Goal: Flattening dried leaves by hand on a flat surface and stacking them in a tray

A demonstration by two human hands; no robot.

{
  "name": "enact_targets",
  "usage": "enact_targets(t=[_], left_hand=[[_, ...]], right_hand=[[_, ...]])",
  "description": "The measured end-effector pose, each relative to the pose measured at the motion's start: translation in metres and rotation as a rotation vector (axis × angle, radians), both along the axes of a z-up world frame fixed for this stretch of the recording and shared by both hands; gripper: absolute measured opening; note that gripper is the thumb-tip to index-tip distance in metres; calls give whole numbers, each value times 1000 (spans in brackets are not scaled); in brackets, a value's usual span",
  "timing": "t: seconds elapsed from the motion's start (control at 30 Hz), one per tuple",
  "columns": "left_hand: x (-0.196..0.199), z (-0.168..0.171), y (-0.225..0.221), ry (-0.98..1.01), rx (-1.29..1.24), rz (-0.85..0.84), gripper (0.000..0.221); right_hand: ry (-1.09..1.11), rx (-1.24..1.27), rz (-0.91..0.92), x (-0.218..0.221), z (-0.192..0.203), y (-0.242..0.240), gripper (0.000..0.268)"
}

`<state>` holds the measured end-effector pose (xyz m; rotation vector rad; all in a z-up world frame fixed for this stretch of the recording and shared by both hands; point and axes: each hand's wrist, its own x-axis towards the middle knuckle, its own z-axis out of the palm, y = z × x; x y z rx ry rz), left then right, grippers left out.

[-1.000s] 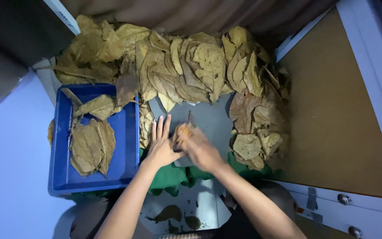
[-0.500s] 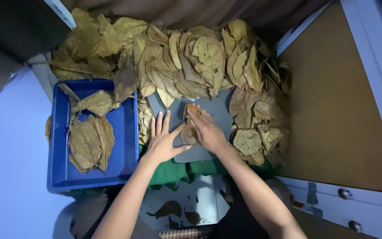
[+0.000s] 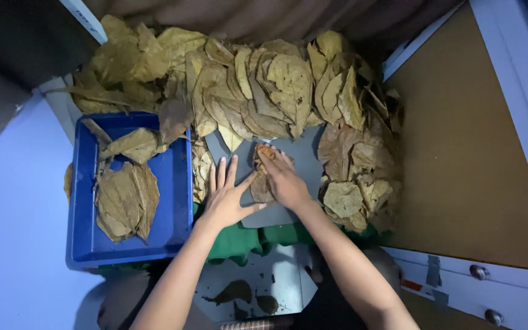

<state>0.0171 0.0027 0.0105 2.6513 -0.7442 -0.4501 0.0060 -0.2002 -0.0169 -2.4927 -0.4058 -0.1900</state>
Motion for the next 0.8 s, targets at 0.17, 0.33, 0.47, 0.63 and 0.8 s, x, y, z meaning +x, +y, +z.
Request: enact_targets(t=[0.17,0.33,0.47,0.63,0.8], left_hand=[[1,3,-2,7,19,5,88],[1,-7,-2,1,4,22,72],[0,-1,-2,-34,-10,14,72],[1,10,-1,26,9,8,88],[1,7,0,34,-2,-7,85]], right_hand=[[29,11,-38,-23,22,11,59],[-70,11,130,-54,13,34,52],[-81,37,114,-39,-7,24,56],[-77,-43,-10,-8,-1,4,56],[-26,-86,-77,-23,29,8,66]])
